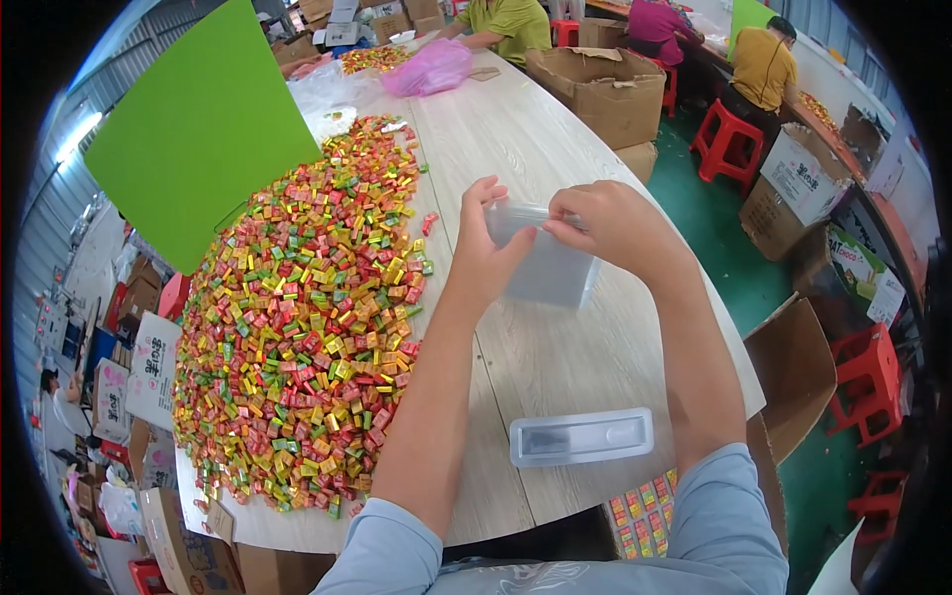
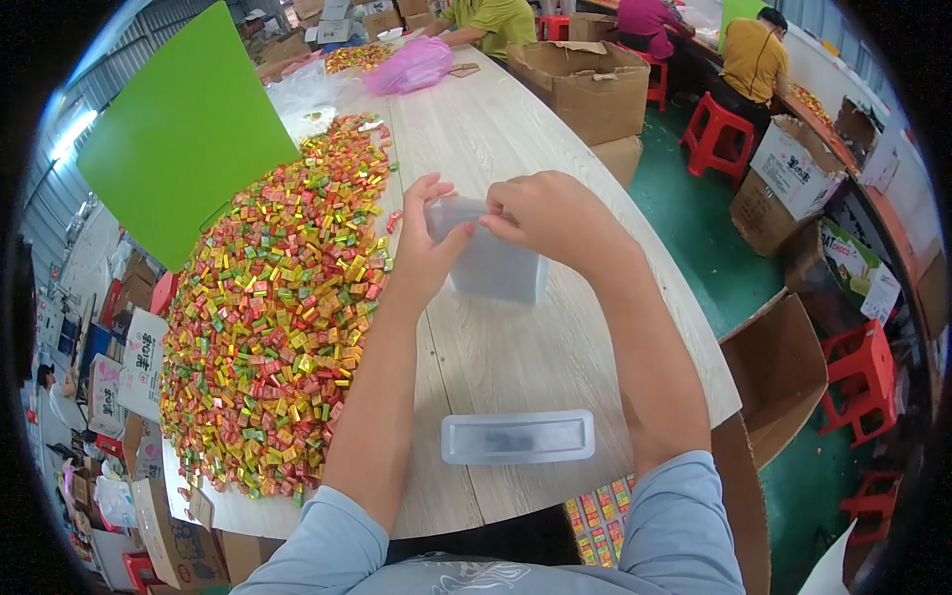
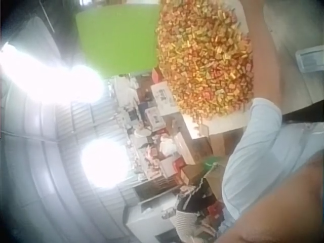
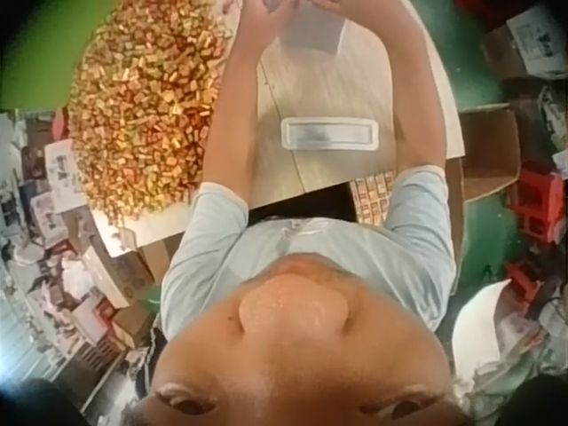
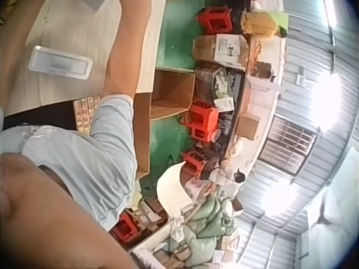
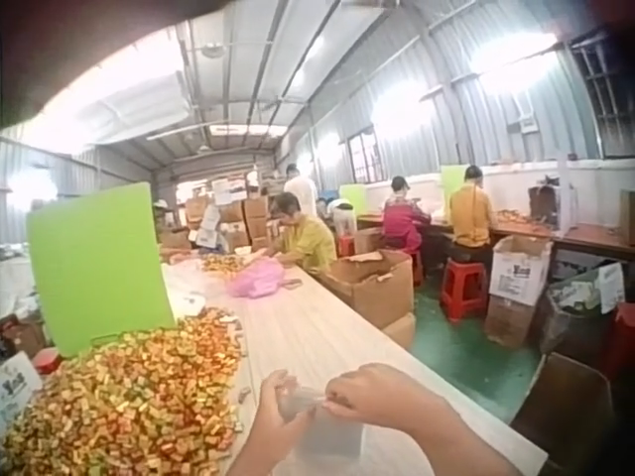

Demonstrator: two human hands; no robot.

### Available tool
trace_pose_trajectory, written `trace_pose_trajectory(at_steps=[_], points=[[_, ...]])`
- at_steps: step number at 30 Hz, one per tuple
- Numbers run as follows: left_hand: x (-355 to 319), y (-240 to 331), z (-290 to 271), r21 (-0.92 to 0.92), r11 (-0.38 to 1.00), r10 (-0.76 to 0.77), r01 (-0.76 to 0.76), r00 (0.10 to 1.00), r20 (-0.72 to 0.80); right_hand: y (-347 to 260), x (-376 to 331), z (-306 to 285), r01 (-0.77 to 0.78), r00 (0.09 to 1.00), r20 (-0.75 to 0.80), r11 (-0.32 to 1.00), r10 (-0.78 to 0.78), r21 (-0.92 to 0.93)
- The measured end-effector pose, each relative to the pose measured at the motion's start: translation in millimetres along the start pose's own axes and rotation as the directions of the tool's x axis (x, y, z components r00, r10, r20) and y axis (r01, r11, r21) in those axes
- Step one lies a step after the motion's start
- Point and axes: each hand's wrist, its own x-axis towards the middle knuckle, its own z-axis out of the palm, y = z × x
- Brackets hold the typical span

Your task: The recorder is packing small colorful toy parts into clear plastic containers at a factory workstation.

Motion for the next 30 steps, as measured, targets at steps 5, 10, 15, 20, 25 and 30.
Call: trace_pose_trajectory(at_steps=[5, 10, 15, 20, 25, 30], points=[[-2, 1, -3, -0.104, 0.988, -0.113, 0.116, 0.993, 0.034, -2, 0, 2, 0.017, 1.000, -0.010, 1.000, -0.017, 0.015], [2, 4, 1, -0.162, 0.983, -0.083, 0.089, 0.996, 0.042, 1, 1, 1, 0.025, 0.998, -0.050, 1.000, -0.024, 0.015], [3, 0, 0, -0.143, 0.986, -0.076, 0.081, 0.996, 0.040, -5, 3, 0, -0.036, 0.999, -0.020, 0.999, 0.037, 0.019], [2, -5, 0, -0.085, 0.995, -0.049, 0.051, 0.999, 0.024, -8, 3, -2, -0.033, 0.999, -0.026, 0.998, 0.031, -0.056], [-1, 8, 2, -0.160, 0.966, -0.197, 0.204, 0.979, 0.058, -16, -5, -21, -0.013, 0.987, -0.160, 0.996, 0.000, -0.083], [-3, 7, 0, -0.089, 0.989, -0.110, 0.114, 0.993, 0.049, -20, -10, -37, -0.005, 0.958, -0.287, 0.999, 0.015, 0.036]])
